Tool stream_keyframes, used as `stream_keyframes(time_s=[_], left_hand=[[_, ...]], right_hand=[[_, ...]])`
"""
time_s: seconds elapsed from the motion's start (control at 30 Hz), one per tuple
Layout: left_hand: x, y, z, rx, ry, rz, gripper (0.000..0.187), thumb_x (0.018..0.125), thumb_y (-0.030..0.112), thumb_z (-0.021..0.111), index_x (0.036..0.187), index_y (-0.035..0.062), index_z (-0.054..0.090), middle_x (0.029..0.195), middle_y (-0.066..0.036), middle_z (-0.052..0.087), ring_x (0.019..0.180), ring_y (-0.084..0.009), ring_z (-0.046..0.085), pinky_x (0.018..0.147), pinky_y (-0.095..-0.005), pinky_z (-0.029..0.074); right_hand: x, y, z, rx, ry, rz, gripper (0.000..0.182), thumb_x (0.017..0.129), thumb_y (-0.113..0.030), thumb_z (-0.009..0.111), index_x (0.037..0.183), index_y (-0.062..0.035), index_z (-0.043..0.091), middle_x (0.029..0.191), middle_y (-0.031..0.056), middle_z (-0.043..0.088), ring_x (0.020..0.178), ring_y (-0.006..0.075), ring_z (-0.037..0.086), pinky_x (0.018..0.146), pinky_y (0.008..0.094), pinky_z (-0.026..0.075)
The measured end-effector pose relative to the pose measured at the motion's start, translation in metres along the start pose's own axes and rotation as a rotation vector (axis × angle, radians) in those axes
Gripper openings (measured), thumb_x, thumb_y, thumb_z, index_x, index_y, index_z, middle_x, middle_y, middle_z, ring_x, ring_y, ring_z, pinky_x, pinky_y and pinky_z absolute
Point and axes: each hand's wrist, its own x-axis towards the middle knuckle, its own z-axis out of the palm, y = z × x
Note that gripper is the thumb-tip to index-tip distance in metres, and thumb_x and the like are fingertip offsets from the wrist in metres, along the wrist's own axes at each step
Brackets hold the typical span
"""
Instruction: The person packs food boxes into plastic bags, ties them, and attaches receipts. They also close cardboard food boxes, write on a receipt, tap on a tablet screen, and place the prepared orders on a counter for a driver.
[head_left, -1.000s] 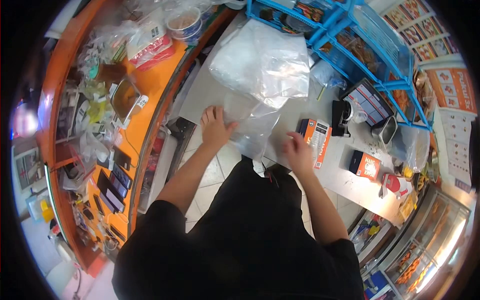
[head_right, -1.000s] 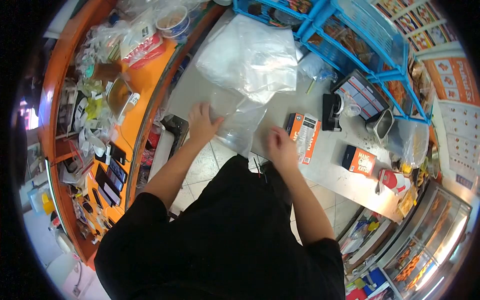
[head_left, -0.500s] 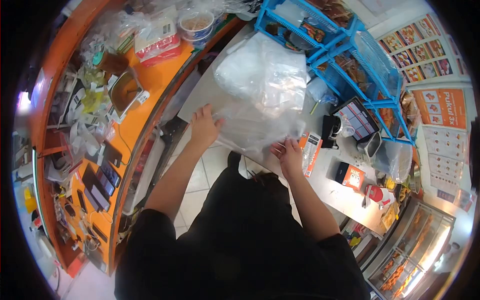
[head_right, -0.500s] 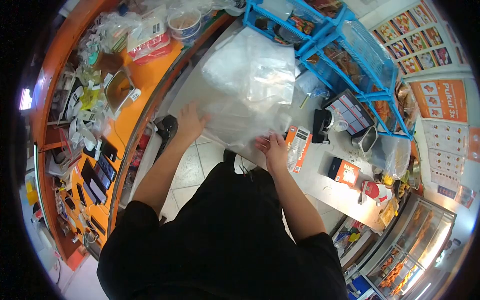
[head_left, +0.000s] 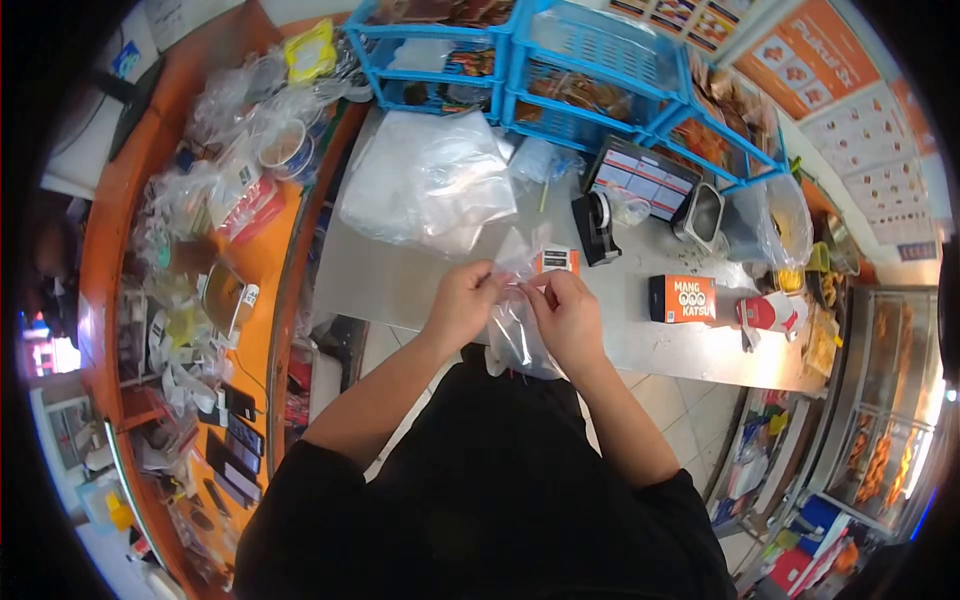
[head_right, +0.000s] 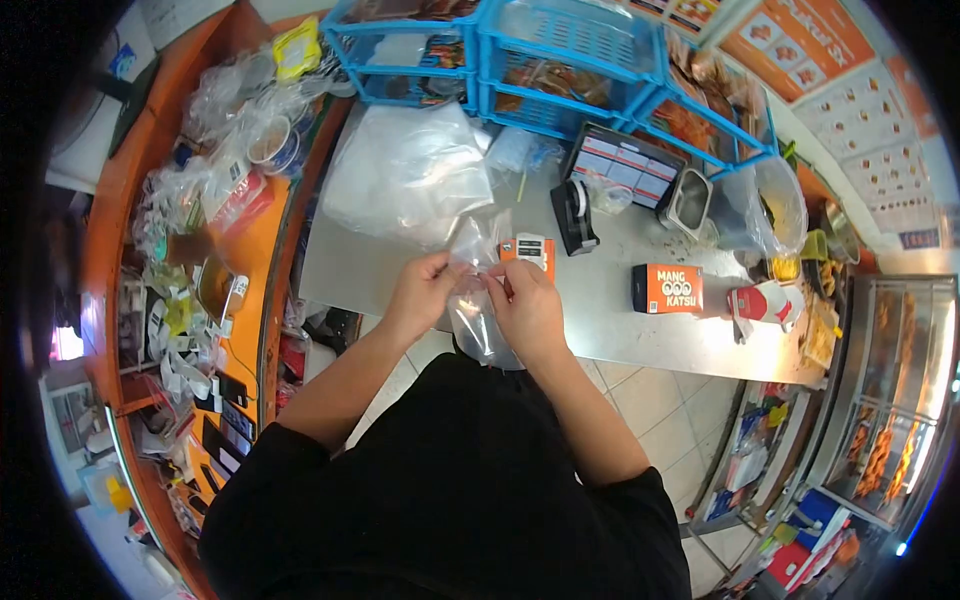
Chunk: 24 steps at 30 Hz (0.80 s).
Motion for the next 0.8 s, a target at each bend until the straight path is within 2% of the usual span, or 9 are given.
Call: stream_keyframes(time_s=[0.17,0.27,0.33,0.43,0.53,0.63,0.7,0.73,0.8], left_hand=[[-0.002,0.02,0.036,-0.238,0.037,-0.235,0.017,0.098,0.015,0.074,0.089,0.0014,0.068,0.077,-0.003,0.067,0.072,-0.009,0.063,0.064,-0.0267,0.05],[-0.006,0.022,0.059,-0.452,0.0,-0.282,0.011,0.098,0.012,0.073,0.094,0.0036,0.067,0.083,-0.003,0.067,0.076,-0.0082,0.062,0.068,-0.0255,0.052],[0.002,0.015,0.06,-0.652,-0.007,-0.254,0.009,0.098,0.011,0.073,0.1,0.0044,0.067,0.092,-0.003,0.068,0.084,-0.01,0.063,0.076,-0.0251,0.052],[0.013,-0.002,0.037,-0.454,-0.097,-0.26,0.009,0.1,0.011,0.071,0.104,0.0032,0.068,0.098,-0.004,0.07,0.091,-0.0122,0.065,0.083,-0.0264,0.052],[-0.003,0.035,0.048,-0.564,-0.141,-0.444,0.012,0.1,0.012,0.07,0.107,0.0026,0.069,0.099,-0.006,0.071,0.09,-0.0148,0.068,0.08,-0.0293,0.055],[0.039,-0.038,-0.037,-0.239,-0.1,-0.065,0.027,0.097,0.024,0.075,0.115,0.0055,0.066,0.101,-0.005,0.069,0.086,-0.0162,0.066,0.079,-0.0332,0.056],[0.02,0.054,-0.097,-0.51,-0.227,-0.264,0.029,0.102,0.023,0.067,0.125,0.0048,0.065,0.108,-0.009,0.07,0.095,-0.0195,0.069,0.085,-0.0357,0.056],[0.01,0.081,-0.116,-0.496,-0.195,-0.191,0.033,0.102,0.025,0.067,0.129,0.0064,0.062,0.109,-0.008,0.069,0.099,-0.0186,0.068,0.089,-0.0361,0.054],[0.025,0.081,-0.144,-0.498,-0.156,-0.087,0.037,0.102,0.028,0.067,0.133,0.008,0.059,0.11,-0.007,0.069,0.103,-0.0178,0.067,0.093,-0.0365,0.053]], right_hand=[[-0.018,0.013,-0.022,0.24,0.094,0.059,0.028,0.091,-0.02,0.08,0.099,-0.0024,0.061,0.078,0.0098,0.061,0.067,0.0225,0.061,0.064,0.0368,0.051],[-0.02,0.025,-0.021,0.373,-0.12,0.207,0.034,0.091,-0.021,0.081,0.102,-0.0013,0.056,0.08,0.0106,0.063,0.071,0.0223,0.063,0.067,0.0363,0.052],[-0.02,0.033,-0.02,0.404,-0.057,0.164,0.034,0.092,-0.022,0.081,0.101,-0.0013,0.055,0.08,0.0102,0.063,0.07,0.022,0.062,0.066,0.0361,0.052],[-0.019,0.031,-0.01,0.355,0.113,-0.025,0.031,0.092,-0.023,0.08,0.098,-0.0024,0.057,0.078,0.0088,0.063,0.068,0.0211,0.061,0.065,0.036,0.051],[-0.011,0.018,0.006,0.55,-0.171,0.171,0.035,0.094,-0.031,0.076,0.09,-0.0004,0.058,0.07,0.008,0.061,0.065,0.024,0.06,0.064,0.0371,0.05],[0.016,0.032,0.004,0.231,-0.362,0.039,0.035,0.098,-0.03,0.07,0.09,0.002,0.058,0.067,0.0081,0.058,0.064,0.0209,0.06,0.062,0.0358,0.049],[0.047,0.094,0.005,-0.161,-0.054,0.079,0.029,0.101,-0.026,0.067,0.088,-0.0004,0.061,0.068,0.0049,0.058,0.066,0.0171,0.062,0.061,0.0355,0.05],[0.049,0.096,0.003,-0.165,-0.047,0.076,0.029,0.101,-0.026,0.067,0.088,-0.0004,0.061,0.068,0.0049,0.058,0.066,0.0171,0.062,0.061,0.0355,0.05],[0.058,0.087,0.008,0.506,0.017,0.205,0.024,0.102,-0.025,0.065,0.091,-0.0043,0.064,0.069,0.0008,0.059,0.067,0.0181,0.064,0.062,0.0379,0.052]])
